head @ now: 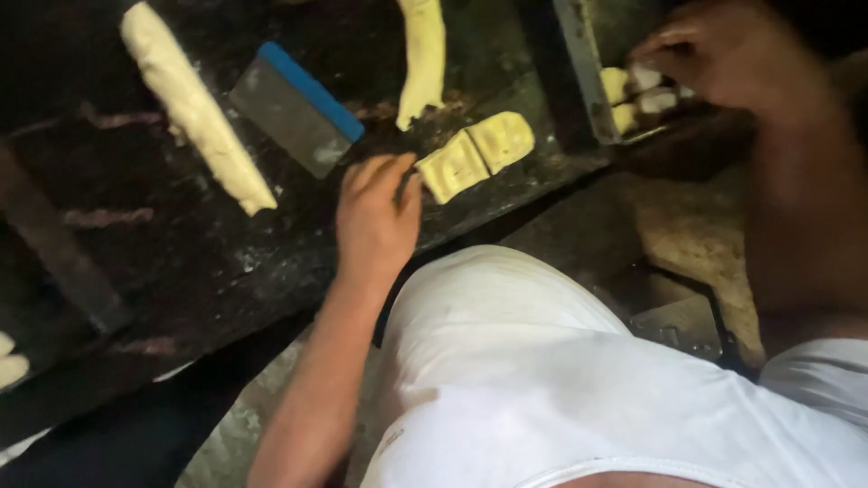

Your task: Shaping pieces of dough and placing them onto a baking tray.

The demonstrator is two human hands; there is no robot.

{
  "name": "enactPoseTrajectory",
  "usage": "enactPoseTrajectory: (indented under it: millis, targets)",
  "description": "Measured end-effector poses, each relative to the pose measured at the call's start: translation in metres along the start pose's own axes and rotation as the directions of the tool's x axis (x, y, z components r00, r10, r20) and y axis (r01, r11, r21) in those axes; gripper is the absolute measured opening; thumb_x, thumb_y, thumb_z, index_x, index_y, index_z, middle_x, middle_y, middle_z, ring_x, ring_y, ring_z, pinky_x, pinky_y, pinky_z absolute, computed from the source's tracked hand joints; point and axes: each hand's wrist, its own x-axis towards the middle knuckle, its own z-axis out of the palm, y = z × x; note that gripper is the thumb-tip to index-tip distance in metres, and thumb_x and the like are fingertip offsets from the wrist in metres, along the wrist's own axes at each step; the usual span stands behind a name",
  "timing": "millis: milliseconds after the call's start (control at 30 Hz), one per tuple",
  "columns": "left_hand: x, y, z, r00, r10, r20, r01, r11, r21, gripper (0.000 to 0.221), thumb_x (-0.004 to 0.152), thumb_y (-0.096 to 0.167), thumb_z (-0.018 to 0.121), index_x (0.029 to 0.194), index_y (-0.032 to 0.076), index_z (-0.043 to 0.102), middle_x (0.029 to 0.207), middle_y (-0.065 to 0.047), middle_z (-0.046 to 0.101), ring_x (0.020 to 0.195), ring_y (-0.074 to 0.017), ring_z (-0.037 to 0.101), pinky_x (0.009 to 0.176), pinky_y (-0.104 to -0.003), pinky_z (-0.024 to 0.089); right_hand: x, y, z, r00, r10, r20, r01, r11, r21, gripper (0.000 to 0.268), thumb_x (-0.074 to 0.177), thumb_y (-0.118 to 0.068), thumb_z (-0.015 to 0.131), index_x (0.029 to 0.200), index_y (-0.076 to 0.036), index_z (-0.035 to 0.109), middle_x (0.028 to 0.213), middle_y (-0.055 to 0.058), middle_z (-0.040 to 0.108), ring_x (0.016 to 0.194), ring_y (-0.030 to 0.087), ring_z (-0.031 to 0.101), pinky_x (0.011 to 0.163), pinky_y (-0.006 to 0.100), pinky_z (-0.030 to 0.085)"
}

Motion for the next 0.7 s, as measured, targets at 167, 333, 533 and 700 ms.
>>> enactPoseTrajectory:
  millis: [167, 333, 533, 700]
  targets:
    - [0.018, 0.005, 0.012, 0.991, 0.09, 0.096, -0.114, 0.953, 0.282, 0.031, 0.084, 0.022, 0.082, 0.107, 0.003, 0.074, 0.108, -0.012, 0.065, 0.103, -0.0349, 0.058, 0.089, -0.048, 0.048, -0.007, -0.023, -0.009, 0.926, -0.172, -0.336, 0.188, 0.982, 0.018, 0.005, 0.117, -0.005, 0.062, 0.116, 0.0, 0.061, 0.116, 0.012, 0.069, 0.108, 0.023, 0.073, 0.092, 0.028, 0.059]
    - [0.016, 0.005, 0.034, 0.975, 0.193, 0.107, -0.213, 0.95, 0.227, 0.032, 0.072, 0.02, 0.083, 0.097, 0.006, 0.072, 0.113, -0.013, 0.06, 0.109, -0.0377, 0.054, 0.09, -0.05, 0.047, 0.026, -0.12, -0.009, 0.948, -0.046, -0.315, 0.123, 0.966, 0.229, 0.02, 0.104, 0.0, 0.066, 0.123, -0.002, 0.073, 0.109, 0.015, 0.075, 0.093, 0.023, 0.074, 0.082, 0.033, 0.059]
    - [0.005, -0.002, 0.004, 0.967, 0.187, 0.171, -0.138, 0.954, -0.266, 0.027, 0.085, 0.008, 0.076, 0.108, 0.004, 0.062, 0.104, -0.012, 0.066, 0.102, -0.0357, 0.067, 0.086, -0.045, 0.054, 0.051, -0.206, 0.018, 0.992, 0.072, -0.102, -0.006, 0.844, 0.537, 0.038, 0.093, -0.005, 0.074, 0.131, -0.007, 0.069, 0.117, 0.012, 0.074, 0.103, 0.022, 0.072, 0.089, 0.033, 0.059]
    - [-0.009, 0.001, -0.036, 0.972, -0.012, 0.237, 0.144, 0.822, -0.55, 0.048, 0.09, 0.006, 0.072, 0.132, 0.006, 0.048, 0.098, -0.01, 0.072, 0.091, -0.023, 0.075, 0.076, -0.034, 0.059, 0.05, -0.237, 0.056, 0.935, 0.309, 0.177, -0.279, 0.328, 0.903, 0.028, 0.094, -0.008, 0.074, 0.122, -0.005, 0.073, 0.11, 0.011, 0.077, 0.1, 0.019, 0.073, 0.086, 0.033, 0.059]
